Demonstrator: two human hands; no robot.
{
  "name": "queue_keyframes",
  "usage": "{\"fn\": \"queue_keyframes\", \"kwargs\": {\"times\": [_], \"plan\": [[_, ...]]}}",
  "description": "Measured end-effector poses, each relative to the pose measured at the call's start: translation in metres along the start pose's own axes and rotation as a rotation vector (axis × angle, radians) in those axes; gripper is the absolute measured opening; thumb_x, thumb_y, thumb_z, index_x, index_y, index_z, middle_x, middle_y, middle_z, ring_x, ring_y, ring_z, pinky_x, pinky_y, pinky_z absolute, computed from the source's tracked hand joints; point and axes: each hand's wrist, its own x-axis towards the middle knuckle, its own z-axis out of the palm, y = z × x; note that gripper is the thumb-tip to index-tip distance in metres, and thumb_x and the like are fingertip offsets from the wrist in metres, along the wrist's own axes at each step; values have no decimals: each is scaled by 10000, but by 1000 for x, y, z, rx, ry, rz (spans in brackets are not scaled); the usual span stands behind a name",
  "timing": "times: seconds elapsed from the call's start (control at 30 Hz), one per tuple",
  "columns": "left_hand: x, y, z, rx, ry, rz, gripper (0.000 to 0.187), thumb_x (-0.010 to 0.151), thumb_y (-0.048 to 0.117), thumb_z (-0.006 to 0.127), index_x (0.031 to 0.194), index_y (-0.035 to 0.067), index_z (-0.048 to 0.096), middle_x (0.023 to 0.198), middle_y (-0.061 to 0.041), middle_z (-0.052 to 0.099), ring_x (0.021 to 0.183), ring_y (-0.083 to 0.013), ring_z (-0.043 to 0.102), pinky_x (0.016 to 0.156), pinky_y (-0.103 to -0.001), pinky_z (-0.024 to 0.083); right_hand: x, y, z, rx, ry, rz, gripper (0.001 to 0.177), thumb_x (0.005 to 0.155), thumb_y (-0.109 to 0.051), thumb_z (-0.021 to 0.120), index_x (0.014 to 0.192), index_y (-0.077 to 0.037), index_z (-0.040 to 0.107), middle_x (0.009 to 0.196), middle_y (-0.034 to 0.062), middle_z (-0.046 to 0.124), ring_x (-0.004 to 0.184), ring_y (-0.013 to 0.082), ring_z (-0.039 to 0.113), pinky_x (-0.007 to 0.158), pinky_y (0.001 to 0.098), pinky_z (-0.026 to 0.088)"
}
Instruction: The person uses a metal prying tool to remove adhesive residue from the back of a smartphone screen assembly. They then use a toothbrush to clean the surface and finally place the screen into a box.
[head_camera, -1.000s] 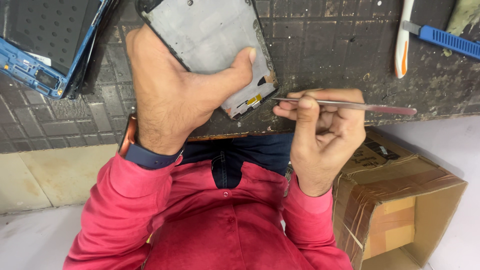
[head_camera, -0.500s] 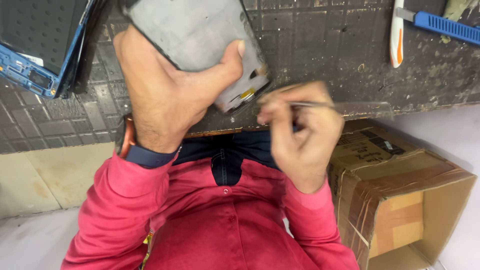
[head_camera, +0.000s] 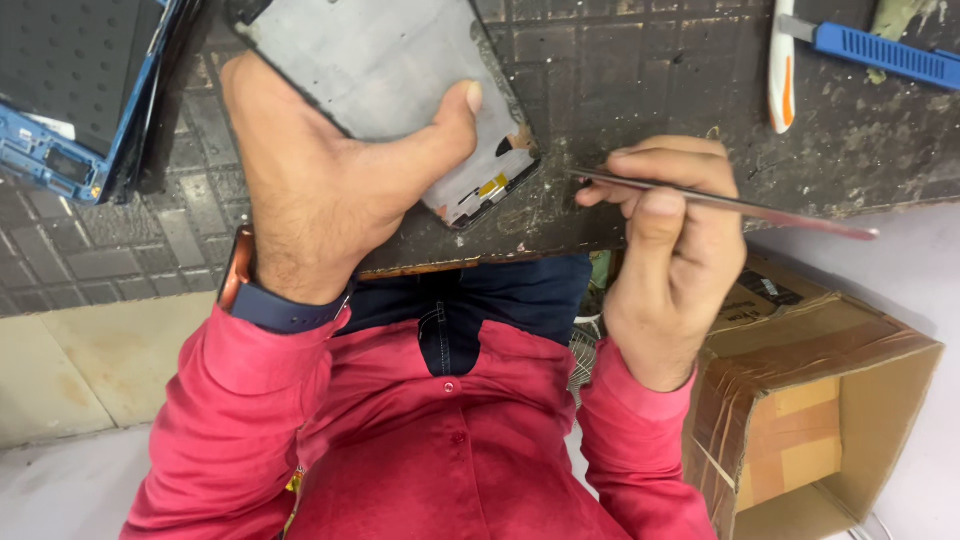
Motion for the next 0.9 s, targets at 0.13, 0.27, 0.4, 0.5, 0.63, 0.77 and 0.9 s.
{"fn": "queue_keyframes", "kwargs": {"times": [0.13, 0.27, 0.4, 0.5, 0.63, 0.77, 0.9], "plan": [[1, -1, -3, 30, 0, 21, 314, 948, 51, 847, 1185, -46, 666, 1107, -113, 761, 1000, -162, 764, 923, -296, 611, 0, 5, 2, 7, 57, 29, 175, 1175, -73, 545, 1274, 35, 450, 1066, 166, 639, 907, 210, 702, 864, 361, 655], [2, -1, -2, 12, -3, 17, 313, 957, 58, 850, 1188, -41, 662, 1115, -111, 763, 1014, -167, 769, 935, -293, 613, -2, 10, 5, -11, 51, 28, 141, 1196, -72, 538, 1209, 48, 464, 1065, 181, 643, 920, 237, 740, 849, 359, 678], [1, -1, -3, 26, -1, 18, 328, 949, 65, 854, 1188, -42, 656, 1118, -114, 761, 1022, -170, 773, 936, -294, 613, -8, 16, 7, -47, 38, 39, 126, 1217, -69, 518, 1206, 48, 473, 1067, 182, 658, 948, 248, 762, 872, 343, 675], [2, -1, -2, 27, 0, 9, 337, 942, 71, 856, 1190, -41, 657, 1118, -115, 764, 1030, -169, 779, 935, -297, 614, -9, 18, 6, -59, 46, 33, 118, 1222, -60, 519, 1205, 44, 465, 1075, 178, 648, 954, 248, 765, 882, 332, 669], [3, 0, -3, 50, -1, 18, 341, 931, 78, 860, 1179, -40, 657, 1104, -115, 764, 1019, -166, 782, 919, -296, 612, -10, 20, 7, -65, 49, 34, 108, 1216, -49, 517, 1200, 42, 460, 1073, 174, 644, 950, 248, 764, 881, 329, 667], [3, 1, -3, 16, 0, -9, 338, 933, 84, 858, 1182, -36, 662, 1096, -106, 770, 1005, -163, 782, 922, -292, 615, -10, 19, 10, -64, 65, 37, 101, 1215, -40, 513, 1198, 41, 456, 1071, 170, 641, 949, 246, 765, 882, 330, 670], [4, 3, -2, 18, 4, -23, 338, 919, 92, 858, 1169, -35, 669, 1089, -105, 772, 990, -163, 785, 918, -296, 615, -6, 16, 12, -68, 62, 34, 94, 1208, -32, 512, 1191, 45, 461, 1071, 170, 640, 947, 247, 767, 878, 332, 672]]}}
